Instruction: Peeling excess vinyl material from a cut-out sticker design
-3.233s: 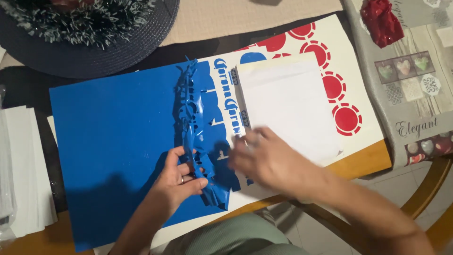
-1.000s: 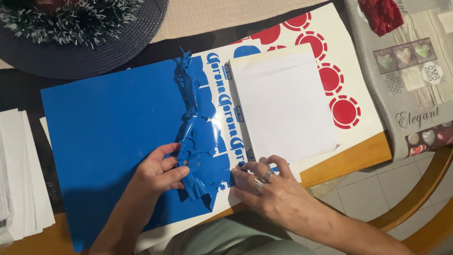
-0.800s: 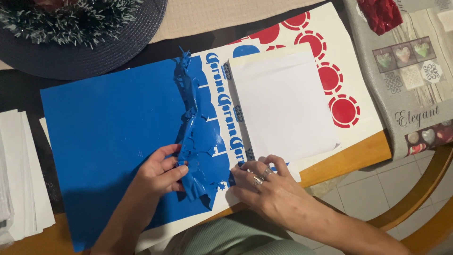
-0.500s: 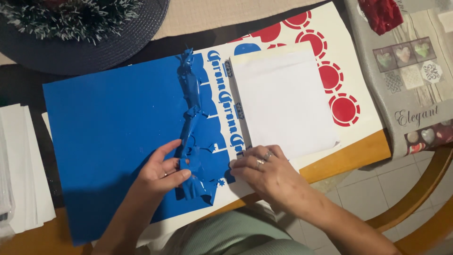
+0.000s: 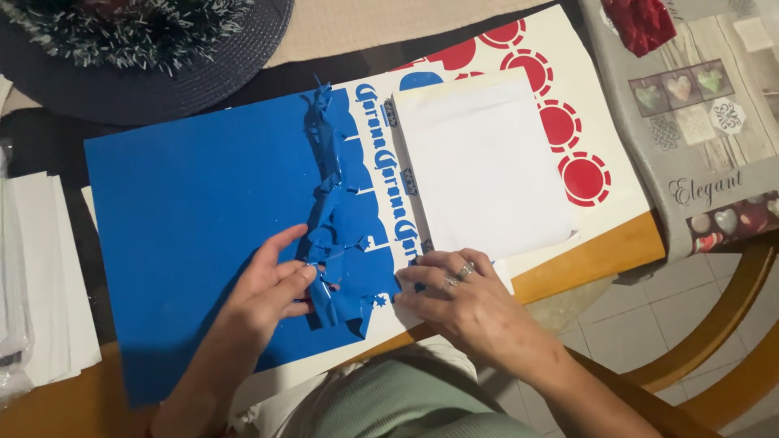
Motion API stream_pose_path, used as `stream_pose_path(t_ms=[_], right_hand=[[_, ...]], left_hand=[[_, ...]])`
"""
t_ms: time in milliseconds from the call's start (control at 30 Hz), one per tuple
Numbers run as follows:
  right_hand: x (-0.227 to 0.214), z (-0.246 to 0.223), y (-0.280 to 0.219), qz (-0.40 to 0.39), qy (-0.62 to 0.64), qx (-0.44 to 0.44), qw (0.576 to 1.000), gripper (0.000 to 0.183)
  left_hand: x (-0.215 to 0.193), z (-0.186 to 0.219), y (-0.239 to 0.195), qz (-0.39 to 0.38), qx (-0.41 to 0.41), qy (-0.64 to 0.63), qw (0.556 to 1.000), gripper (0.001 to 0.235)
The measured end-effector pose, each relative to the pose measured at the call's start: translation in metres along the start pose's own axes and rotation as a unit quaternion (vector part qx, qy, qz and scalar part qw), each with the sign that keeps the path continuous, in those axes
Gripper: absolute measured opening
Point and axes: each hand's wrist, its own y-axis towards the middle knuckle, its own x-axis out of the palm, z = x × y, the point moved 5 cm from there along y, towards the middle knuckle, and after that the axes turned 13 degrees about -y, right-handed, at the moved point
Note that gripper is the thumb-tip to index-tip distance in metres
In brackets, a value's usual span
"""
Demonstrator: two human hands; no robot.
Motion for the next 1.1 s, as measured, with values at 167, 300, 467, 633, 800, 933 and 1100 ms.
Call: stream_pose_path(t_ms=[167, 300, 467, 633, 800, 933, 1100], right_hand=[[-0.002, -0.01, -0.006, 0.03, -0.005, 0.004, 1.0, 0.045], [0.003, -0.028, -0.011, 0.053, -0.056, 0.039, 0.996, 0.051], [0.024, -0.047, -0.018, 0.034, -0.105, 0.033, 0.993, 0.069], [0.04, -0.052, -0.019, -0.008, -0.089, 0.018, 0.996, 0.069], [0.042, -0.053, -0.013, -0.03, -0.081, 0.005, 0.996, 0.064], [0.047, -0.05, -0.014, -0.038, -0.064, 0.001, 0.997, 0.065], [0.047, -0.05, -0.016, -0.007, -0.079, -0.013, 0.997, 0.067]], left_hand=[[-0.004, -0.01, 0.013, 0.003, -0.02, -0.023, 1.0, 0.079], [-0.002, -0.021, 0.019, 0.009, -0.04, -0.037, 0.998, 0.091], [-0.001, -0.034, 0.012, -0.026, -0.068, -0.018, 0.997, 0.083], [0.002, -0.043, 0.008, -0.043, -0.088, -0.027, 0.995, 0.062], [0.008, -0.045, 0.008, -0.084, -0.054, 0.073, 0.992, 0.088], [0.016, -0.035, 0.002, -0.065, -0.034, 0.16, 0.984, 0.09], [0.014, -0.047, 0.011, -0.053, -0.004, 0.235, 0.971, 0.074]])
